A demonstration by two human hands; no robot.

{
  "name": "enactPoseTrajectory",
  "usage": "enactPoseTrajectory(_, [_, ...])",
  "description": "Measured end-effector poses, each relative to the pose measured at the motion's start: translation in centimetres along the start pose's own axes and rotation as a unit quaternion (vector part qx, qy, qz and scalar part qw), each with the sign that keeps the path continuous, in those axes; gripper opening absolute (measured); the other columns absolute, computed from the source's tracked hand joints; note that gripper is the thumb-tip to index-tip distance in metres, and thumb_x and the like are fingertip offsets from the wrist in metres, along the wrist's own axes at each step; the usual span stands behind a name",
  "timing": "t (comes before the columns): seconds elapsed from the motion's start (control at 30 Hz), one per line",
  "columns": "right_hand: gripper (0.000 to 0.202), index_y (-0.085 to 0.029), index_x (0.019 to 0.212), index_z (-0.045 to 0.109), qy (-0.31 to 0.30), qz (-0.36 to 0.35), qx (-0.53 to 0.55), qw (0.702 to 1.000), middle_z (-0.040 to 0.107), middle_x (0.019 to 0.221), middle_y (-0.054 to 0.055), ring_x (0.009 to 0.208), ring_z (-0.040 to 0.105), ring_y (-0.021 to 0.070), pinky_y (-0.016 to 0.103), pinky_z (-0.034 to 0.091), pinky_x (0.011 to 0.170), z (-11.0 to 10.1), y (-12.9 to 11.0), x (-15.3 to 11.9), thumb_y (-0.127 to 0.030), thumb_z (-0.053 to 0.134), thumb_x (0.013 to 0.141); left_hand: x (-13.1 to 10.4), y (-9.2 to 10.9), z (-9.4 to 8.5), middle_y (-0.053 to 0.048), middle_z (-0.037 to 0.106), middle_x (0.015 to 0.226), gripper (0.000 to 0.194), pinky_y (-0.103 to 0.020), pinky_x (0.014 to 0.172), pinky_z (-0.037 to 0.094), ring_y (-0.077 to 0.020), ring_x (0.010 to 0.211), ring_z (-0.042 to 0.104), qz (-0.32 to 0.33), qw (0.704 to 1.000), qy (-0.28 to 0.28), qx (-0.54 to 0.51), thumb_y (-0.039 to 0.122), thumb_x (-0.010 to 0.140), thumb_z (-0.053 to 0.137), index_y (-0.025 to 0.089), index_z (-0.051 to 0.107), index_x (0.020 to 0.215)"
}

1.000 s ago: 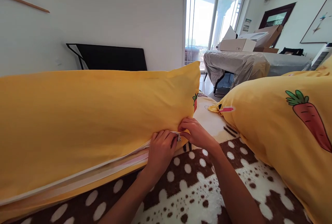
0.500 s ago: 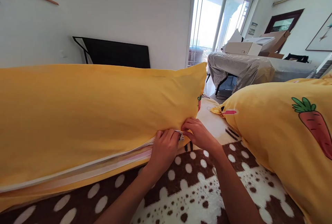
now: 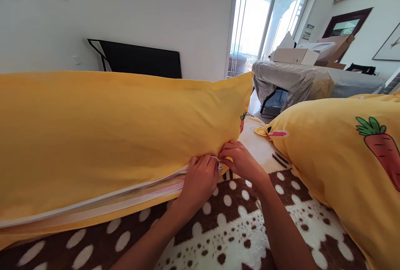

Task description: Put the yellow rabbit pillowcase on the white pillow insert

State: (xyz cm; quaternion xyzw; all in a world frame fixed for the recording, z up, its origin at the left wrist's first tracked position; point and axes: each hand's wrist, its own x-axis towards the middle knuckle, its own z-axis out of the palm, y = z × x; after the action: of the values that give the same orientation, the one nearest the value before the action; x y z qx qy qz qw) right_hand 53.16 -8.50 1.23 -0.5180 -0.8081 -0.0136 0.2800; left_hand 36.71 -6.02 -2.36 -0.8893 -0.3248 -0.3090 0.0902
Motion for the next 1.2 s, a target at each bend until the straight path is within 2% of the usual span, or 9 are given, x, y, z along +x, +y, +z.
enactPoseTrajectory(0.17, [0.016,-0.02,0.089,0.066,-0.033,0.0,-0.065,0.997,0.063,0.094,0.006,0.098,0.052,0.0212,0.037,0.039,0.084,0.0,-0.8,-0.1,-0.01,0.067,0.075,-0.1,0.0,0.3,-0.004,0.057,0.079,0.014,-0.037,0.072,0.03,-0.0208,0.076,0.05,0.008,1.0,0.02,0.004,0.013,0.088,0.043,0.015,0.056,0.082])
enactPoseTrajectory(0.3, [0.011,-0.018,0.08,0.063,-0.012,0.008,-0.059,0.998,0.061,0.087,0.004,0.089,0.052,0.0187,0.034,0.04,0.081,0.4,-0.7,0.1,-0.009,0.067,0.075,0.0,-0.3,0.1,-0.004,0.055,0.078,0.015,-0.035,0.07,0.03,-0.0201,0.073,0.049,0.024,0.999,0.034,0.026,0.01,0.086,0.043,0.015,0.055,0.08])
enactPoseTrajectory(0.5, [0.011,-0.017,0.082,0.062,-0.003,0.014,-0.05,0.999,0.061,0.088,0.005,0.089,0.052,0.0196,0.033,0.041,0.079,0.6,-0.5,0.1,-0.01,0.067,0.076,0.0,-0.4,-0.8,-0.005,0.053,0.078,0.015,-0.036,0.069,0.031,-0.0216,0.075,0.047,0.045,0.996,0.037,0.075,0.005,0.082,0.044,0.015,0.055,0.082])
enactPoseTrajectory(0.73, [0.007,-0.018,0.081,0.063,0.001,0.014,-0.031,0.999,0.062,0.089,0.005,0.09,0.053,0.0192,0.034,0.041,0.08,0.5,-0.4,0.1,-0.011,0.064,0.08,0.1,0.3,-1.7,-0.006,0.053,0.076,0.016,-0.036,0.069,0.031,-0.022,0.074,0.048,0.027,0.995,0.014,0.099,0.006,0.082,0.041,0.013,0.056,0.082])
enactPoseTrajectory(1.2, [0.01,-0.02,0.082,0.063,-0.009,0.017,-0.021,1.0,0.06,0.092,0.004,0.095,0.051,0.0195,0.036,0.034,0.084,0.4,-0.1,-0.3,-0.01,0.06,0.081,0.1,0.4,-3.0,-0.009,0.057,0.08,0.026,-0.04,0.071,0.033,-0.0258,0.081,0.051,0.006,0.993,-0.079,0.084,0.001,0.074,0.039,0.011,0.06,0.087])
